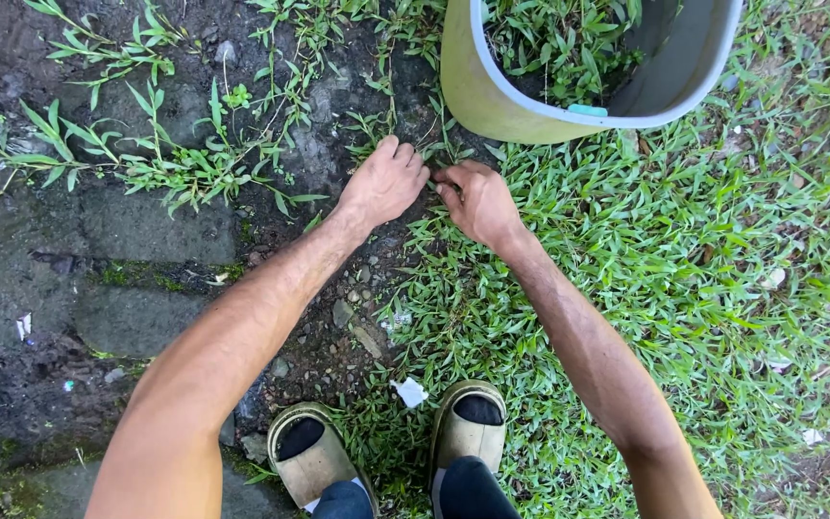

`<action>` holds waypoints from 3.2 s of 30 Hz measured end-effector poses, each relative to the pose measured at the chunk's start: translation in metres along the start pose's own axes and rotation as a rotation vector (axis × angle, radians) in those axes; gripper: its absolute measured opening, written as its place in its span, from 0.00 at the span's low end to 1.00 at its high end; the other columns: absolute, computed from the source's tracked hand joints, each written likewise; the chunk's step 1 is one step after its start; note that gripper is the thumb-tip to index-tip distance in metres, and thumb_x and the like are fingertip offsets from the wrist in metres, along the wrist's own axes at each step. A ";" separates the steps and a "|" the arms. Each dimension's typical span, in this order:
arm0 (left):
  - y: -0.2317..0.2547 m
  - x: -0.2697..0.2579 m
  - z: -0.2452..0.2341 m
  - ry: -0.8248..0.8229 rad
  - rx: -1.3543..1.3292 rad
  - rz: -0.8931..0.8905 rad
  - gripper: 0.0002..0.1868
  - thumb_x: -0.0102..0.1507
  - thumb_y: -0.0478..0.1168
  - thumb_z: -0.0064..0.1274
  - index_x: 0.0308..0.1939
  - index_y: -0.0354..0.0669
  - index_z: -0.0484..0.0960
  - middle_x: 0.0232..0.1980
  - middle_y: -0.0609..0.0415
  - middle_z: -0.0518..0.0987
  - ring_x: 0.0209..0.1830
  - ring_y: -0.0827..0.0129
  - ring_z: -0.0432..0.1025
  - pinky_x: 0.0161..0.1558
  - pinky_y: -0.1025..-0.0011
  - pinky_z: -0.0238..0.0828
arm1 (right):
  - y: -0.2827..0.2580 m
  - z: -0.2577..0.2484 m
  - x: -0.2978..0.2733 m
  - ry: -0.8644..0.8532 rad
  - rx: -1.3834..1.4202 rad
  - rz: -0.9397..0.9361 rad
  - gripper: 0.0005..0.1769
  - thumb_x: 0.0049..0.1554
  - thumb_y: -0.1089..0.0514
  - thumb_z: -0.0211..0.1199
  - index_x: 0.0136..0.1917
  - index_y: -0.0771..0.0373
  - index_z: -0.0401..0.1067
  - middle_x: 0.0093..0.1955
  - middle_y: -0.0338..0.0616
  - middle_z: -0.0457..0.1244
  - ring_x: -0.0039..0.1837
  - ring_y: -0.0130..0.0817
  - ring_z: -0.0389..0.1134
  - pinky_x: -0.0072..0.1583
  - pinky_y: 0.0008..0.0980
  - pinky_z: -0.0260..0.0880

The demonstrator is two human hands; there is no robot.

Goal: Pulling weeds from between paving stones and grass, placing them into a bucket.

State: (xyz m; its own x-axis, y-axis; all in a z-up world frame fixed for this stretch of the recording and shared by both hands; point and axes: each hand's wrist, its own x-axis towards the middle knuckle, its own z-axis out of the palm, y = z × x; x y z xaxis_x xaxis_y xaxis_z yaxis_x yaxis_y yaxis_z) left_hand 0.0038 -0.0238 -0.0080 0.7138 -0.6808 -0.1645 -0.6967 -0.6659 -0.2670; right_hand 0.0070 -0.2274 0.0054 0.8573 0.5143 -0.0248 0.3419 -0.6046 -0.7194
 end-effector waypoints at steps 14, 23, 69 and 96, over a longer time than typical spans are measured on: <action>-0.022 0.009 0.025 -0.028 -0.151 0.098 0.06 0.63 0.46 0.51 0.40 0.54 0.81 0.39 0.64 0.79 0.47 0.74 0.71 0.55 0.66 0.59 | 0.004 -0.014 -0.007 -0.040 -0.009 0.095 0.10 0.58 0.64 0.65 0.53 0.68 0.78 0.45 0.55 0.69 0.42 0.49 0.71 0.46 0.44 0.74; -0.020 0.006 0.065 0.138 -0.087 0.097 0.05 0.65 0.48 0.51 0.41 0.58 0.81 0.40 0.67 0.77 0.47 0.78 0.70 0.57 0.69 0.54 | 0.007 -0.013 -0.006 -0.004 -0.012 0.052 0.08 0.58 0.64 0.65 0.52 0.68 0.78 0.45 0.55 0.69 0.43 0.49 0.71 0.46 0.44 0.74; -0.073 0.120 -0.232 0.317 -1.151 -0.484 0.19 0.66 0.42 0.53 0.59 0.40 0.79 0.55 0.43 0.82 0.54 0.59 0.78 0.56 0.58 0.69 | -0.065 -0.243 0.033 0.502 0.084 0.229 0.15 0.57 0.55 0.66 0.54 0.66 0.78 0.40 0.48 0.72 0.42 0.34 0.76 0.47 0.34 0.75; -0.046 0.002 -0.126 -0.294 -0.449 -0.206 0.23 0.61 0.48 0.63 0.54 0.37 0.82 0.58 0.46 0.77 0.65 0.55 0.68 0.64 0.47 0.62 | -0.069 -0.138 0.022 -0.379 -0.466 0.018 0.12 0.57 0.57 0.60 0.52 0.61 0.78 0.45 0.55 0.72 0.47 0.53 0.75 0.55 0.49 0.75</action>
State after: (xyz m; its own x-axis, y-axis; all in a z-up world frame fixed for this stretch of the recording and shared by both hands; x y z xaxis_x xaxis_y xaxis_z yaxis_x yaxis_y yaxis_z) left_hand 0.0278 -0.0326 0.1234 0.7835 -0.4524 -0.4260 -0.4577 -0.8838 0.0969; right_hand 0.0548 -0.2583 0.1506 0.6970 0.6306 -0.3414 0.5349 -0.7743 -0.3381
